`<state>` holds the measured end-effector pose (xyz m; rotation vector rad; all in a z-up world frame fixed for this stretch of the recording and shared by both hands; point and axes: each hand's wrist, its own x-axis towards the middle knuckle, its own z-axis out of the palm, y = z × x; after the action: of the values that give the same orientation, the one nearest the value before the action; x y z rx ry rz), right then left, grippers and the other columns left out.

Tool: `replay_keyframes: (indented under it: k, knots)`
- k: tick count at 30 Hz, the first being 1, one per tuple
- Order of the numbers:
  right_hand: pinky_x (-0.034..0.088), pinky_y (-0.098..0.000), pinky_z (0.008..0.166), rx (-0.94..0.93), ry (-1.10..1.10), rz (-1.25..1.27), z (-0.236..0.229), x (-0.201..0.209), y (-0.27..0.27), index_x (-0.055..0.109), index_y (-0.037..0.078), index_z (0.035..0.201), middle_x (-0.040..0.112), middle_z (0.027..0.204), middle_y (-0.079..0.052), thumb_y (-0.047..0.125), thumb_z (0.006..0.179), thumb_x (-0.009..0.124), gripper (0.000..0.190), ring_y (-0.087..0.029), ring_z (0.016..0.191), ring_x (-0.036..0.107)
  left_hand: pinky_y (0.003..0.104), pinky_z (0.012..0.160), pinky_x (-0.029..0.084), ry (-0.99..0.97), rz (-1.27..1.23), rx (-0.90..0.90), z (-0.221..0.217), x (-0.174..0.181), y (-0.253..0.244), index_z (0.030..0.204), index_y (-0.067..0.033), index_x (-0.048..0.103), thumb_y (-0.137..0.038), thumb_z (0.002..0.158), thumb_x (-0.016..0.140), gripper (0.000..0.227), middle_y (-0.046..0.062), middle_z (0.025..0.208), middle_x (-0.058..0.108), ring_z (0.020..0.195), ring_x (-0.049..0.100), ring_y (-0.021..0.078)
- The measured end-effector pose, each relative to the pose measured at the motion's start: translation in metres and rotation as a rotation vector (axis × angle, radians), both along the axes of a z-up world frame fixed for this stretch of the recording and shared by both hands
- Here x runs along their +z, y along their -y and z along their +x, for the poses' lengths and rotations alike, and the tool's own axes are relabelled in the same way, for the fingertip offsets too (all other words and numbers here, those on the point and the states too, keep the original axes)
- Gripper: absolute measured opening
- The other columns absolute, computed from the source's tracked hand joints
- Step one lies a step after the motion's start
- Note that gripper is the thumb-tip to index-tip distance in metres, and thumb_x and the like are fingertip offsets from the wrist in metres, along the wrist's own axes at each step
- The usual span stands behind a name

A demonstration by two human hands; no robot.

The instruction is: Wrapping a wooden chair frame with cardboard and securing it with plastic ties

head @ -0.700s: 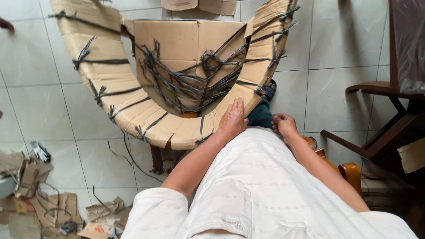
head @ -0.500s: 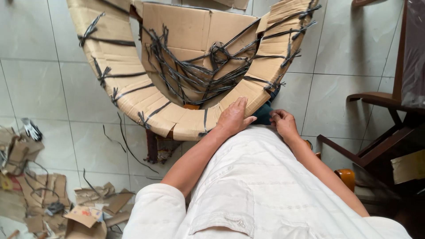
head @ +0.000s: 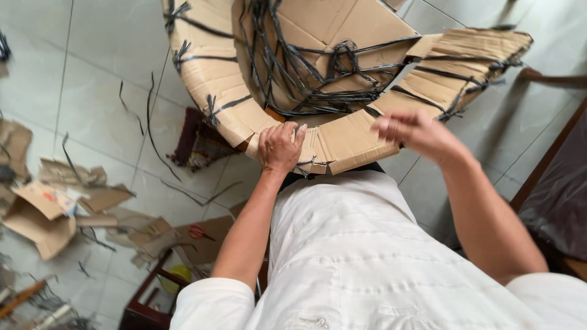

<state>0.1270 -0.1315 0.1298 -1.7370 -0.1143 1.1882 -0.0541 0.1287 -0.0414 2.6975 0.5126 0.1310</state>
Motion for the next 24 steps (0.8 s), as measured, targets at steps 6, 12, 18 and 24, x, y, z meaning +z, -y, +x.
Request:
replay_keyframes:
  k: [6, 12, 18, 24]
  knots:
    - [0.052, -0.0239, 0.060, 0.172, 0.355, -0.231, 0.121, -0.153, -0.014, 0.075, 0.018, 0.106, 0.072, 0.082, -0.001, 0.031, 0.107, 0.070, 0.014, -0.011, 0.070, 0.065, 0.035, 0.086, 0.053, 0.074, 0.011, 0.043, 0.005, 0.009, 0.004, 0.096, -0.0223, 0.067, -0.046, 0.091, 0.063, 0.024, -0.002, 0.076, 0.066, 0.077, 0.069, 0.0197]
    - [0.056, -0.0421, 0.082, 0.653, 0.414, -0.615, 0.144, -0.344, -0.008, 0.077, 0.035, 0.111, 0.074, 0.103, -0.002, 0.044, 0.094, 0.070, 0.021, -0.029, 0.095, 0.071, 0.038, 0.085, 0.053, 0.076, 0.044, 0.054, 0.008, 0.004, 0.001, 0.095, -0.0157, 0.068, -0.046, 0.088, 0.062, 0.032, 0.005, 0.075, 0.062, 0.076, 0.068, 0.0244]
    - [0.037, -0.0597, 0.115, 0.866, 0.148, -0.969, 0.104, -0.417, -0.027, 0.056, 0.037, 0.146, 0.026, 0.165, -0.004, 0.058, 0.086, 0.066, 0.064, -0.043, 0.144, 0.037, 0.039, 0.086, 0.054, 0.058, 0.032, 0.089, 0.013, 0.016, -0.002, 0.094, -0.0119, 0.066, -0.049, 0.094, 0.052, 0.039, 0.007, 0.072, 0.058, 0.074, 0.067, 0.0260]
    - [0.051, -0.0666, 0.090, 0.610, 0.577, -0.836, 0.074, -0.526, 0.038, 0.062, -0.002, 0.117, 0.064, 0.120, -0.025, 0.046, 0.098, 0.059, 0.052, -0.048, 0.110, 0.064, 0.038, 0.086, 0.055, 0.089, 0.038, 0.094, 0.016, 0.014, 0.000, 0.095, -0.0114, 0.066, -0.050, 0.098, 0.046, 0.044, 0.007, 0.072, 0.055, 0.074, 0.065, 0.0259]
